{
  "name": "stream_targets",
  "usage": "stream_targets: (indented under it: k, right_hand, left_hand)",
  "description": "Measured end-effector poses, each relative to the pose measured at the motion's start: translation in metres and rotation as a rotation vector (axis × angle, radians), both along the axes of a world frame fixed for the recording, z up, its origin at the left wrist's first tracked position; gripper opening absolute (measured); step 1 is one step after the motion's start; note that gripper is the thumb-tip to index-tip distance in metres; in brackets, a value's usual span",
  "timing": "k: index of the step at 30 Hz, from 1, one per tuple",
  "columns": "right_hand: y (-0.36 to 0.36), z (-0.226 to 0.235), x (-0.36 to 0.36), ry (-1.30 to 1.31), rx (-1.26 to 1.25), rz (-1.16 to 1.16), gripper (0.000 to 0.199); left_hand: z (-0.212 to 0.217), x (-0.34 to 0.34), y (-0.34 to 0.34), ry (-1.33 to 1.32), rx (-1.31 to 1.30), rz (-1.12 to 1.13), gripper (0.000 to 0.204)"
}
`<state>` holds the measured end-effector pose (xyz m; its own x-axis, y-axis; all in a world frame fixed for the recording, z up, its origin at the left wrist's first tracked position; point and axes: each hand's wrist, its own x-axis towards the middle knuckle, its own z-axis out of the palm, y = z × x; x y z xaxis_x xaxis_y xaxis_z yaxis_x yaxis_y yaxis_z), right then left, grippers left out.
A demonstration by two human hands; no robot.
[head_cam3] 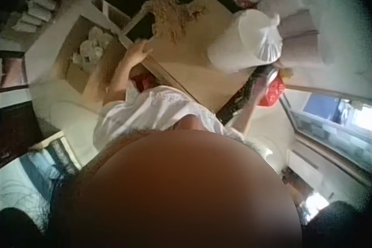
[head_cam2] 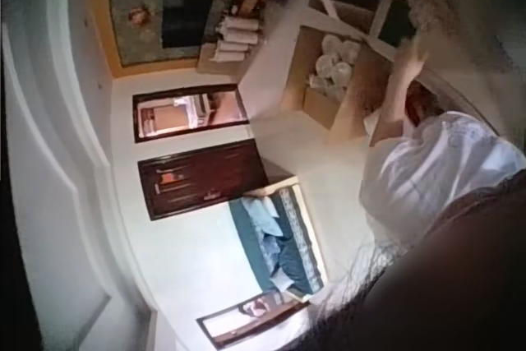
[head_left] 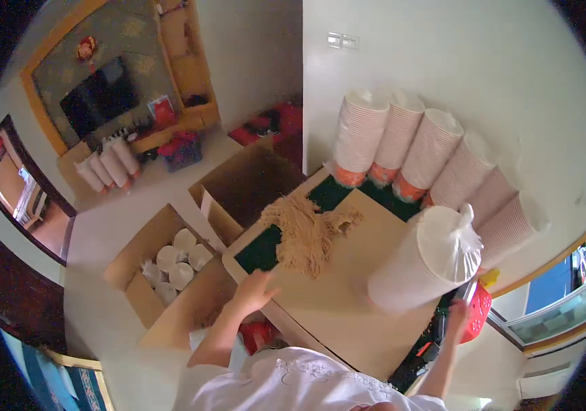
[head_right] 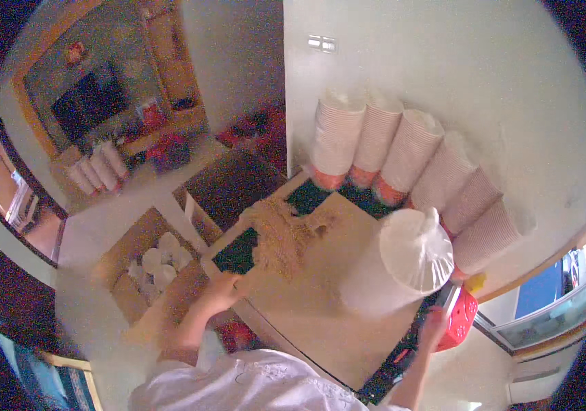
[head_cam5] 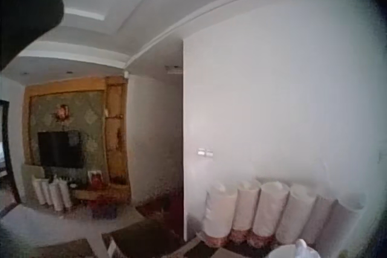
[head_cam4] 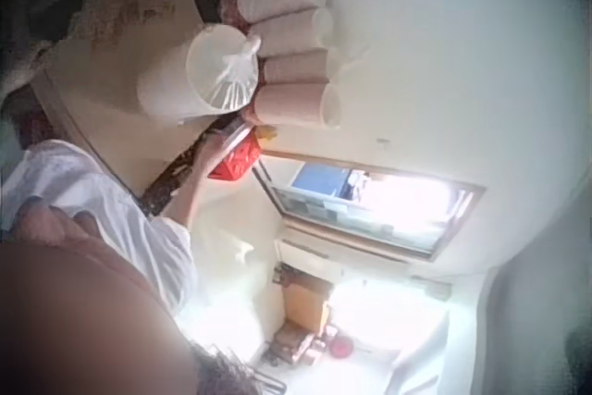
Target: Packing paper food containers into plastic bags and placing them into a cardboard box.
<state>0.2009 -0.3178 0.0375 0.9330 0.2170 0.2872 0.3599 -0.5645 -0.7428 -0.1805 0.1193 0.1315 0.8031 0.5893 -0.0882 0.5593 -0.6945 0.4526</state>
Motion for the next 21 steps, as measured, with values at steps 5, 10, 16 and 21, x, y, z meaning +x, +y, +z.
stream_targets:
  k: [5,10,16,21]
  right_hand:
    - [0.078,0.227,-0.059,-0.264,0.246,0.31,0.046]
    - [0.134,0.251,-0.071,0.115,0.026,0.41,0.056]
    - [0.142,0.195,0.008,0.329,0.3,0.537,0.044]
    - [0.197,0.234,-0.034,-0.082,-0.289,0.3,0.048]
  left_hand:
    - [-0.012,-0.047,0.025,0.238,-0.137,-0.095,0.041]
    - [-0.063,-0.062,0.056,0.005,-0.148,-0.048,0.04]
    - [-0.106,-0.102,0.081,-0.018,-0.13,0.0,0.033]
    - [-0.1,-0.166,0.066,0.05,-0.284,0.348,0.04]
